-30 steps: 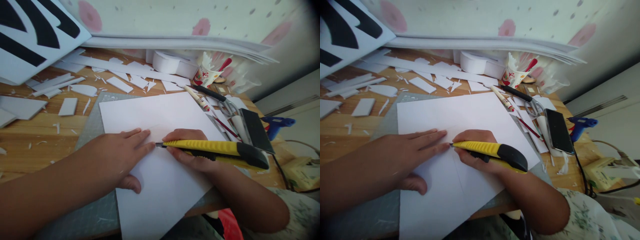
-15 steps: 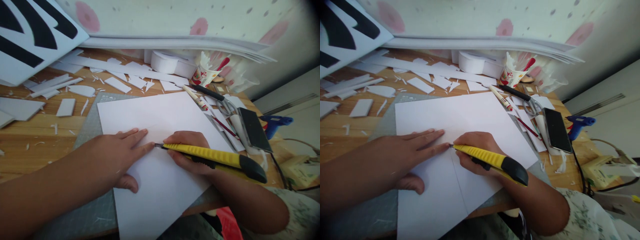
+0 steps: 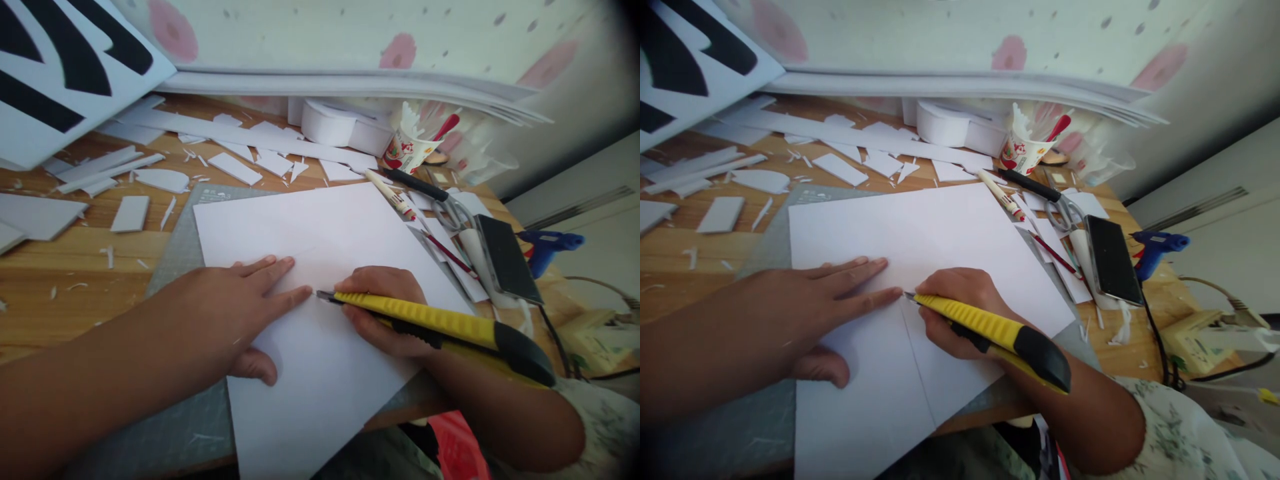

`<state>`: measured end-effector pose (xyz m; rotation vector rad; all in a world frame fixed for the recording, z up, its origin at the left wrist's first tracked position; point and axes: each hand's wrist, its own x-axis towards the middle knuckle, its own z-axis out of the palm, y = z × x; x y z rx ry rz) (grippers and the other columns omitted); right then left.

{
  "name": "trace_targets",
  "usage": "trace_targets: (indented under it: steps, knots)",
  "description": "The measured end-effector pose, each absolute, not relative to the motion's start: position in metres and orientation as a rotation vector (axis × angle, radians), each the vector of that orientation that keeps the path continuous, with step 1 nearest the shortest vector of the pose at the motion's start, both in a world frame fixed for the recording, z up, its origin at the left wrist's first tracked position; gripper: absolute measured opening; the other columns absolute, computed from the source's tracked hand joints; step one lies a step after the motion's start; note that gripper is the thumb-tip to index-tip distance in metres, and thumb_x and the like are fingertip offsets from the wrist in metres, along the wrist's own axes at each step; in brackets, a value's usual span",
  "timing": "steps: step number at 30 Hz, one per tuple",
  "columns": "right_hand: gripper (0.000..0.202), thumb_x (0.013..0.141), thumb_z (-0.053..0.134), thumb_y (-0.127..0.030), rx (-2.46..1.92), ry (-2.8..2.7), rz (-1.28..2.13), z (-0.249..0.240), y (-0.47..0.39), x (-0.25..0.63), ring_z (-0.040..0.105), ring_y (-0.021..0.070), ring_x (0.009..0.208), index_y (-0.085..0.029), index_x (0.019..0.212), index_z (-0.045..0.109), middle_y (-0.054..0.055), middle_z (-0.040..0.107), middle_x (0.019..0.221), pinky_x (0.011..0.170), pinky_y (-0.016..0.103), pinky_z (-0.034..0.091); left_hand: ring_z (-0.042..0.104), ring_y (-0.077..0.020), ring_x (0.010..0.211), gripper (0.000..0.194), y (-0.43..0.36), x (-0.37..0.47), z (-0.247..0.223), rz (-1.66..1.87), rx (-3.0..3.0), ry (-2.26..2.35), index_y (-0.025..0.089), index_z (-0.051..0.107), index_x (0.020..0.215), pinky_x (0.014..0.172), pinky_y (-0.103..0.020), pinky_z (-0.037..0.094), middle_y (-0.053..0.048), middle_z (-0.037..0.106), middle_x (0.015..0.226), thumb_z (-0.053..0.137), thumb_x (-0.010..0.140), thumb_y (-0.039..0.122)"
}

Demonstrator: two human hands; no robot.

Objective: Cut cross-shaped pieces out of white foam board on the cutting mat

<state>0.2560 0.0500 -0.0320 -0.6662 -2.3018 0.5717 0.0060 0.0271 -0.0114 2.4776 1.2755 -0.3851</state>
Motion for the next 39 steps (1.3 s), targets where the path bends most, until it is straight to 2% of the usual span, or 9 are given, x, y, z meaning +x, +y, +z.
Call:
trace_targets:
  steps: [3,8,14,16,21,27,34,39]
  knots:
    - [0.019,0.082,0.058,-0.012,-0.685,-2.297,0.595,-0.029,0.049,0.260,0.066,0.0151,0.061,-0.023,0.097,0.062,0.001,0.071,0.074,0.058,0.027,0.052,0.048,-0.0467,0.136,0.092,0.027,0.005,-0.012,-0.353,2.469,1.276,0.037,0.045,0.149,0.098,-0.056,0.051,-0.016,0.031,0.164,0.083,0.069,0.058]
    - [0.020,0.080,0.058,-0.011,-0.687,-2.325,0.611,-0.025,0.047,0.265,0.065,0.0148,0.059,-0.022,0.096,0.063,0.001,0.070,0.072,0.057,0.026,0.052,0.048,-0.0450,0.136,0.089,0.026,0.006,-0.009,-0.429,2.514,1.260,0.034,0.042,0.151,0.097,-0.057,0.053,-0.017,0.031,0.163,0.078,0.074,0.060]
    - [0.020,0.080,0.057,-0.012,-0.672,-2.362,0.619,-0.023,0.049,0.267,0.064,0.0142,0.058,-0.022,0.096,0.063,0.001,0.069,0.072,0.056,0.026,0.052,0.052,-0.0415,0.133,0.075,0.020,0.007,-0.003,-0.406,2.585,1.305,0.033,0.046,0.149,0.097,-0.052,0.054,-0.014,0.037,0.161,0.076,0.081,0.046]
    - [0.020,0.079,0.057,-0.013,-0.677,-2.371,0.626,-0.024,0.050,0.267,0.065,0.0147,0.059,-0.022,0.096,0.064,0.001,0.070,0.073,0.057,0.026,0.053,0.053,-0.0409,0.133,0.074,0.020,0.006,-0.004,-0.397,2.594,1.308,0.034,0.047,0.148,0.096,-0.051,0.055,-0.014,0.037,0.161,0.076,0.082,0.047]
    - [0.018,0.080,0.061,-0.014,-0.723,-2.289,0.708,-0.027,0.047,0.269,0.069,0.0158,0.064,-0.023,0.094,0.067,0.002,0.074,0.077,0.061,0.027,0.056,0.050,-0.0441,0.135,0.082,0.025,0.004,-0.008,-0.402,2.574,1.231,0.032,0.047,0.149,0.096,-0.057,0.054,-0.019,0.034,0.161,0.075,0.077,0.059]
    - [0.015,0.083,0.065,-0.020,-0.963,-1.970,0.844,-0.031,0.047,0.267,0.070,0.0174,0.068,-0.027,0.096,0.070,0.000,0.075,0.081,0.059,0.028,0.058,0.045,-0.0443,0.139,0.085,0.028,0.008,-0.010,-0.384,2.488,1.227,0.028,0.051,0.146,0.105,-0.057,0.047,-0.021,0.035,0.160,0.082,0.071,0.056]
    - [0.012,0.083,0.067,-0.021,-0.905,-2.071,0.907,-0.031,0.051,0.255,0.073,0.0150,0.075,-0.022,0.094,0.070,0.002,0.078,0.088,0.068,0.024,0.060,0.043,-0.0437,0.140,0.086,0.028,0.009,-0.006,-0.397,2.507,1.234,0.023,0.053,0.144,0.106,-0.056,0.046,-0.023,0.036,0.159,0.084,0.070,0.054]
    - [0.013,0.083,0.067,-0.022,-0.909,-2.089,0.918,-0.033,0.051,0.254,0.073,0.0165,0.080,-0.023,0.095,0.071,0.002,0.078,0.092,0.074,0.027,0.061,0.044,-0.0437,0.140,0.085,0.026,0.008,-0.005,-0.349,2.483,1.241,0.022,0.055,0.143,0.106,-0.055,0.047,-0.023,0.039,0.158,0.085,0.069,0.053]
